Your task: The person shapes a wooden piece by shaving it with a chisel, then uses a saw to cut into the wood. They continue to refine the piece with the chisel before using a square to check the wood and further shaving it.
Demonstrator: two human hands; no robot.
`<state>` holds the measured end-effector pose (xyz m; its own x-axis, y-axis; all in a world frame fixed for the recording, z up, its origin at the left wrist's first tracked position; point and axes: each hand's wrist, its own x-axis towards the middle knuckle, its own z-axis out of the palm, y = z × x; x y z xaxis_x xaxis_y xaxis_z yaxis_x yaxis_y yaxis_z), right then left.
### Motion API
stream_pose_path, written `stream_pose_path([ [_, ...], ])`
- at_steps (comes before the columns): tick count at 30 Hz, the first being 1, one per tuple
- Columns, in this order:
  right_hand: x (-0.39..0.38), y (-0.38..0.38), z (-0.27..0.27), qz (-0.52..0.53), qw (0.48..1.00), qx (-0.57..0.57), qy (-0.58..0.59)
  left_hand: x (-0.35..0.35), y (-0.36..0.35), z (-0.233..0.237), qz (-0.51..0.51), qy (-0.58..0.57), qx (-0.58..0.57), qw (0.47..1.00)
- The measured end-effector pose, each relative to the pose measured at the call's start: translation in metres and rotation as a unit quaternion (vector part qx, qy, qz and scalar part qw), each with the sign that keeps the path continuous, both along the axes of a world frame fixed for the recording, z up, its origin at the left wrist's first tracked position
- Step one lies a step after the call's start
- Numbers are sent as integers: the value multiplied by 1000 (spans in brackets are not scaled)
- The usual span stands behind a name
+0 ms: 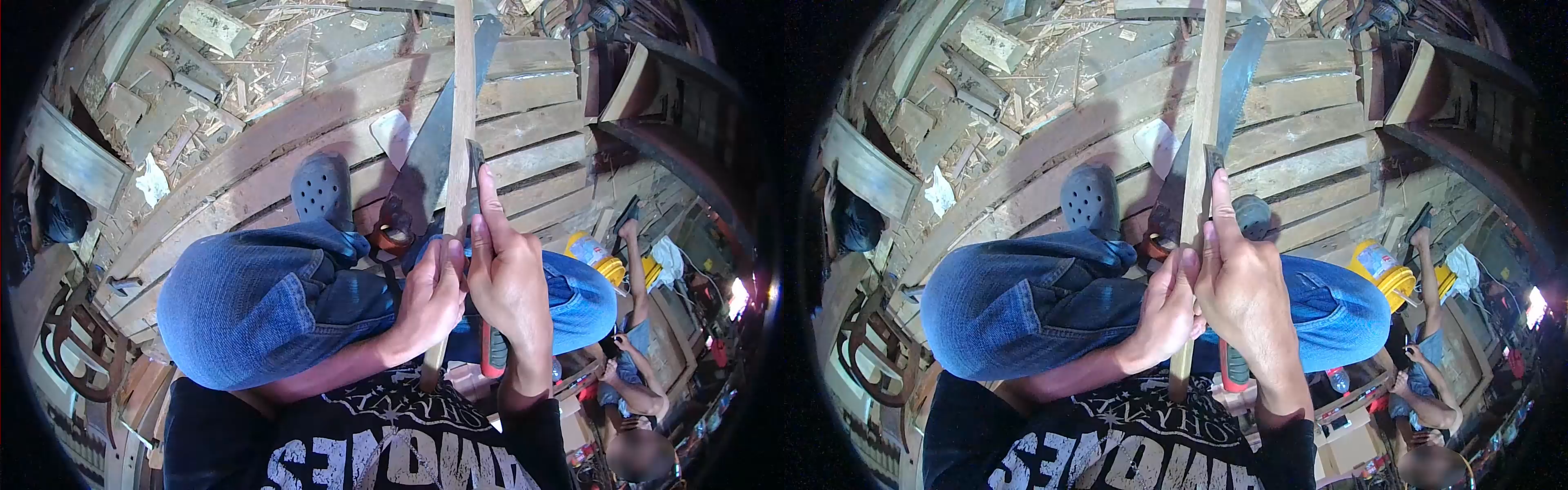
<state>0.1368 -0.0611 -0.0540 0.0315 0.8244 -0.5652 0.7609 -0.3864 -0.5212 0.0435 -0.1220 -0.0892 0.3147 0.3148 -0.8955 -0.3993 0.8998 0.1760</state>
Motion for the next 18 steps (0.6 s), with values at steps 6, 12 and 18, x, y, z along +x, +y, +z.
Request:
stream_pose_path([
  [6,-5,4,9,-5,1000,-7,-3,0,-4,-3,-27,26,34,999],
  [12,-5,3,7,-1,1000,-14,-8,1,-9,-7,-72,80,109,988],
  [18,-9,3,7,18,1000,17,-12,7,-20,-16,1,28,90,996],
])
